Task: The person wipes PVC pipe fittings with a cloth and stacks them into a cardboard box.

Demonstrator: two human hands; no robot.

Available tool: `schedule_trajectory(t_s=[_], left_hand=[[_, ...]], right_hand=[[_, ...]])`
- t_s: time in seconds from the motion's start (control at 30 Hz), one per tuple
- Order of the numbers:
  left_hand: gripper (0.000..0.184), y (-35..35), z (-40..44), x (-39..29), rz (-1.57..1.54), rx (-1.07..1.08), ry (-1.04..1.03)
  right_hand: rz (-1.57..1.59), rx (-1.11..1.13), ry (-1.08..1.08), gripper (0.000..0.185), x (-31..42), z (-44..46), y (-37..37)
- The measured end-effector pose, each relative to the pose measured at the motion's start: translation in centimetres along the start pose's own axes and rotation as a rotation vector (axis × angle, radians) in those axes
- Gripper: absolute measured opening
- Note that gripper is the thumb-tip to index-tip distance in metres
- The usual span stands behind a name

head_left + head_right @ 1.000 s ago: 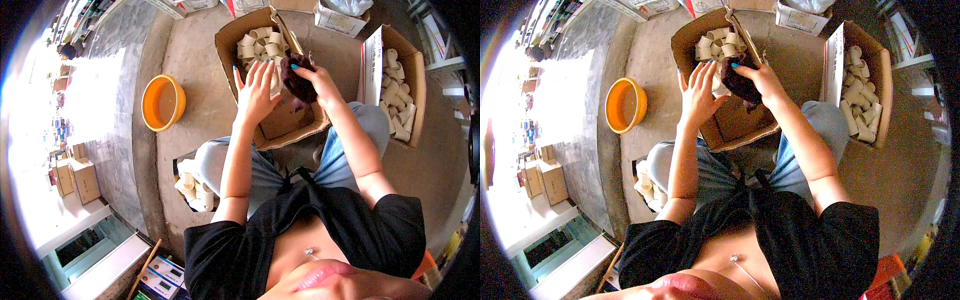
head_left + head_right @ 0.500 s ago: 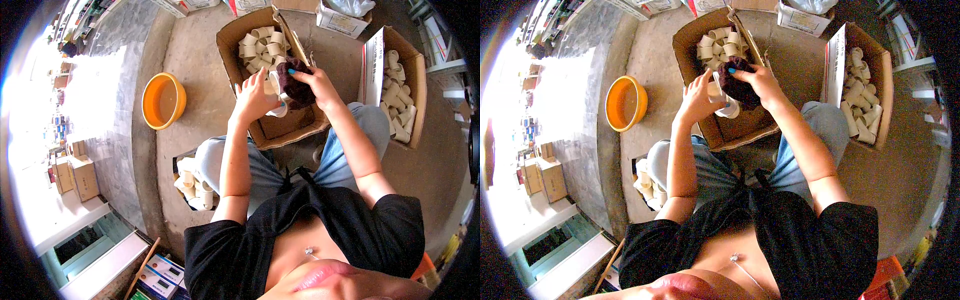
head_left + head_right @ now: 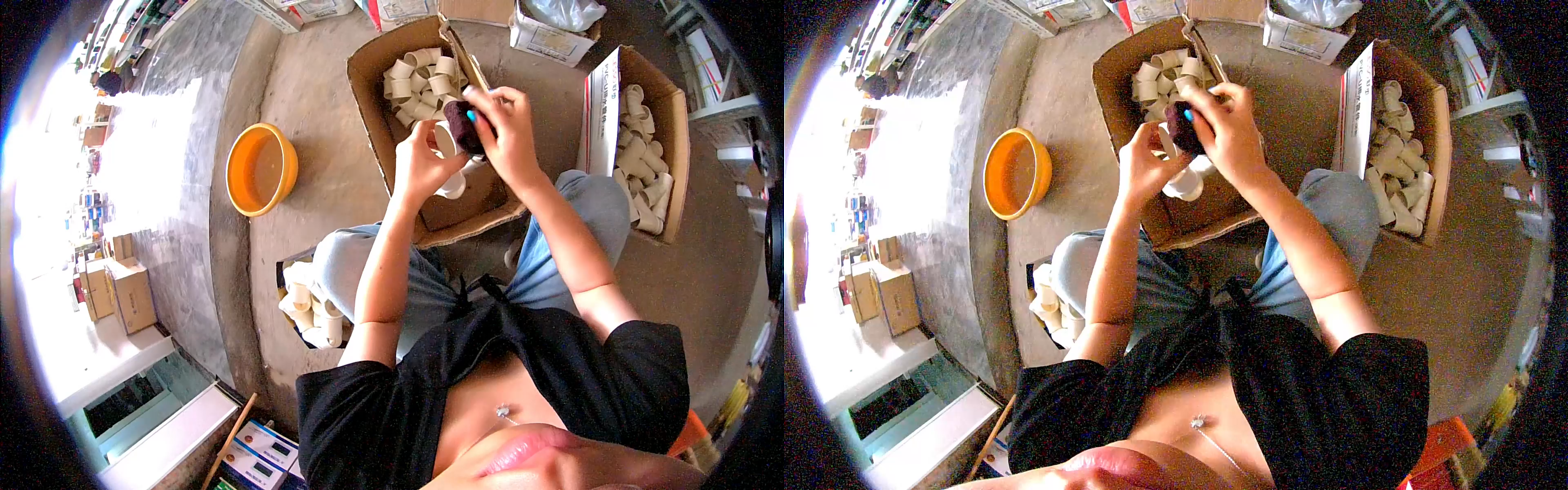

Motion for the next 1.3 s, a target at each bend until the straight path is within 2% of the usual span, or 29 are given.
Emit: schedule_trajectory(t_s=[0.03, 0.1, 0.17, 0.27, 0.37, 0.4, 0.5, 0.53, 0.63, 0.7, 0.77, 0.87, 0.97, 1.0, 1.03, 1.13, 1.2, 1.3], left_hand=[[0.053, 0.0, 0.0, 0.3, -0.025, 0.009, 0.044], [0.046, 0.3, 0.1, 1.6, -0.115, -0.045, 0.082], [0.041, 1.0, 0.2, 2.5, -0.021, -0.032, 0.125], [0.037, 1.2, 0.1, 3.3, -0.014, -0.017, 0.133], [0.035, 1.1, -0.3, 1.8, -0.195, -0.022, 0.049], [0.034, 1.5, -0.3, 0.3, -0.278, -0.045, -0.029], [0.042, 0.5, -1.2, -3.0, 0.160, 0.044, -0.205], [0.049, -0.2, -1.5, -3.0, 0.183, 0.111, -0.145], [0.050, -1.6, -2.8, -4.5, 0.282, 0.111, -0.434], [0.049, -2.3, -3.6, -5.1, 0.317, 0.098, -0.542], [0.043, -2.5, -3.4, -4.3, 0.325, 0.099, -0.451], [0.041, -1.0, -2.6, -2.8, 0.235, -0.042, -0.244], [0.046, 0.0, -1.7, 0.3, 0.098, -0.060, 0.057], [0.056, 0.1, -1.6, 5.2, -0.186, -0.077, 0.395], [0.054, -0.2, -1.5, 7.1, -0.304, -0.087, 0.461], [0.044, 0.3, -1.4, 5.7, -0.368, -0.081, 0.450], [0.041, 0.4, -1.2, 4.1, -0.239, -0.088, 0.305], [0.043, 0.4, -1.6, -0.9, -0.001, -0.079, 0.039]], right_hand=[[-0.100, 0.008, 0.130, 0.037, 1.4, -0.2, -0.2], [-0.129, 0.032, 0.276, 0.039, 3.3, -0.3, -0.6], [-0.119, 0.147, 0.297, 0.050, 3.9, -0.7, -2.0], [0.010, 0.242, 0.285, 0.052, 4.2, -1.7, -3.2], [0.085, 0.250, 0.251, 0.051, 4.2, -1.9, -3.1], [0.104, 0.262, 0.216, 0.050, 4.1, -1.8, -2.9], [0.158, 0.232, 0.068, 0.036, 2.1, -1.1, -2.8], [0.182, 0.238, -0.037, 0.029, 0.9, -1.1, -3.0], [0.329, 0.353, -0.394, 0.032, -3.7, -1.9, -4.7], [0.390, 0.426, -0.467, 0.036, -5.3, -2.3, -5.7], [0.409, 0.459, -0.472, 0.034, -5.4, -2.3, -6.1], [0.283, 0.370, -0.362, 0.032, -3.2, -1.4, -4.6], [0.215, 0.287, -0.181, 0.027, -1.0, -0.7, -4.0], [0.171, 0.240, -0.028, 0.029, 0.4, -0.8, -3.7], [0.124, 0.189, 0.122, 0.031, 1.8, -1.2, -3.4], [0.130, 0.203, 0.137, 0.034, 1.8, -1.4, -3.4], [0.137, 0.154, 0.159, 0.030, 2.0, -1.2, -2.9], [0.182, 0.237, -0.214, 0.027, -2.0, -1.2, -3.6]])
Point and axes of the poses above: each hand's wrist, its own z-axis towards the middle knuckle, its own y-axis out of the back of the hand, x = y × z, the point moved 10 cm from there along z, towards the middle knuckle
